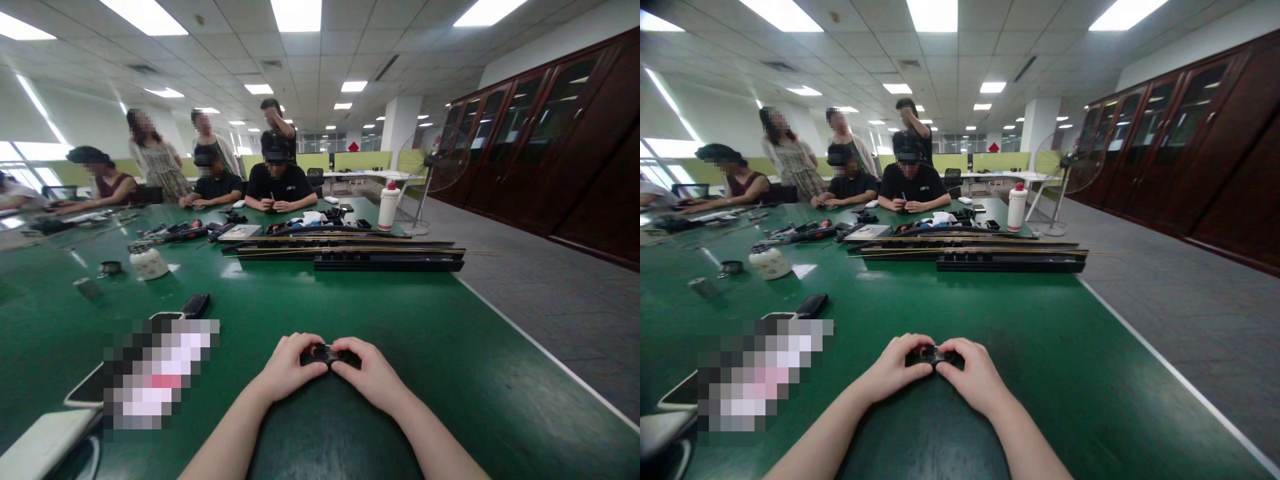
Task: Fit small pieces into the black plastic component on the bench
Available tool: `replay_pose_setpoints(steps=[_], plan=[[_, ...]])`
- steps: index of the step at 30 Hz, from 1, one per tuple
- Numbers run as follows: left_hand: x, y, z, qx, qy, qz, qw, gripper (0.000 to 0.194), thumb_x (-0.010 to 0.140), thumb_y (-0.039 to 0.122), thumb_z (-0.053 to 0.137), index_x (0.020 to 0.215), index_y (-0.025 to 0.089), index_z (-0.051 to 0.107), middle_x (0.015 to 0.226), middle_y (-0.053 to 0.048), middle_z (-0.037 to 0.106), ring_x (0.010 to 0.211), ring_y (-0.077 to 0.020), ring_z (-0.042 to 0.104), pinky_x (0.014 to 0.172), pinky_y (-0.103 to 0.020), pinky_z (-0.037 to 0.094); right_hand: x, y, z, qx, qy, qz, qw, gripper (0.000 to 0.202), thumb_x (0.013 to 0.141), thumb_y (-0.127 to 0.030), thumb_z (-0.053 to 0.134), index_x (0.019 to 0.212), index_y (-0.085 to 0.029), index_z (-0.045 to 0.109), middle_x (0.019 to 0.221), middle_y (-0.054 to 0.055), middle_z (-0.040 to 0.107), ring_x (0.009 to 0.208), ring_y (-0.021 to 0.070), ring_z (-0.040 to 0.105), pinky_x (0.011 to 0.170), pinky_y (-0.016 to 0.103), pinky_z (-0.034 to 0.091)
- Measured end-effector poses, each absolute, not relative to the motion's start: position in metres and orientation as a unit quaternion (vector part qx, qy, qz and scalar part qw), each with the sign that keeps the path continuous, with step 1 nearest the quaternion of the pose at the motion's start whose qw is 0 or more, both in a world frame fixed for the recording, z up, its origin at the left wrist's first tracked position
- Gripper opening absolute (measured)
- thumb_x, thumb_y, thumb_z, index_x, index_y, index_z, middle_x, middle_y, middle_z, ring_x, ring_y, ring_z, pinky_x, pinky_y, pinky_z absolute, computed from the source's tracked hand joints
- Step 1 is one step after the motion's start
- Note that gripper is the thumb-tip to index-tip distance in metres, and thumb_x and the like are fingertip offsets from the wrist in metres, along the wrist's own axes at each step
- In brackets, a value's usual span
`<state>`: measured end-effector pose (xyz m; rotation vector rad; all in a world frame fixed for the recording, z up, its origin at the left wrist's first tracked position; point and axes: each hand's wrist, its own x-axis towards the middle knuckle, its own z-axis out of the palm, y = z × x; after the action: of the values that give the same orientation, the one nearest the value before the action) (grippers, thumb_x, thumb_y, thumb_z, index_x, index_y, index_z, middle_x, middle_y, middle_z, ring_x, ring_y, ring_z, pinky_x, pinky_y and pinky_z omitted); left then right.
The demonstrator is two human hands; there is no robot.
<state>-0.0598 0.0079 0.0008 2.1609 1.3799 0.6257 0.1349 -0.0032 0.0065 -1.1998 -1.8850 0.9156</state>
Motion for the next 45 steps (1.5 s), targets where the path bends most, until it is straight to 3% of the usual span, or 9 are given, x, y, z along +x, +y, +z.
replay_pose_setpoints(steps=[10, 18, 32, 45], plan=[[-0.059, 0.008, 0.002, 0.798, 0.505, 0.222, 0.242, 0.039, 0.070, 0.045, 0.062, 0.103, 0.026, 0.058, 0.093, -0.001, 0.062, 0.088, -0.0196, 0.054, 0.080, -0.032, 0.038, 0.136, -0.001, 0.003, -0.467, -0.736, 0.347, 0.346, 0.015, 0.069, -0.022, 0.063, 0.083, -0.024, 0.066, 0.093, 0.001, 0.068, 0.090, 0.0206, 0.059, 0.086, 0.035, 0.041], [-0.059, 0.009, 0.002, 0.791, 0.511, 0.225, 0.249, 0.037, 0.070, 0.044, 0.061, 0.102, 0.025, 0.058, 0.092, -0.001, 0.062, 0.087, -0.0195, 0.054, 0.079, -0.032, 0.038, 0.138, 0.003, 0.001, -0.492, -0.658, 0.412, 0.394, 0.021, 0.070, -0.028, 0.062, 0.090, -0.023, 0.066, 0.099, 0.003, 0.067, 0.099, 0.0229, 0.058, 0.092, 0.038, 0.039], [-0.058, 0.008, 0.003, 0.789, 0.518, 0.219, 0.249, 0.036, 0.070, 0.044, 0.061, 0.101, 0.026, 0.059, 0.090, -0.001, 0.061, 0.086, -0.0197, 0.053, 0.078, -0.032, 0.038, 0.143, 0.012, -0.008, -0.436, -0.518, 0.555, 0.484, 0.030, 0.065, -0.039, 0.070, 0.087, -0.020, 0.064, 0.090, 0.006, 0.070, 0.089, 0.0210, 0.063, 0.087, 0.037, 0.044], [-0.059, 0.007, 0.004, 0.788, 0.522, 0.214, 0.249, 0.038, 0.071, 0.046, 0.059, 0.103, 0.026, 0.058, 0.092, -0.002, 0.061, 0.087, -0.0201, 0.053, 0.080, -0.032, 0.038, 0.143, 0.011, -0.001, -0.448, -0.422, 0.573, 0.541, 0.038, 0.057, -0.042, 0.075, 0.086, -0.019, 0.063, 0.087, 0.005, 0.071, 0.091, 0.0227, 0.064, 0.089, 0.037, 0.042]])
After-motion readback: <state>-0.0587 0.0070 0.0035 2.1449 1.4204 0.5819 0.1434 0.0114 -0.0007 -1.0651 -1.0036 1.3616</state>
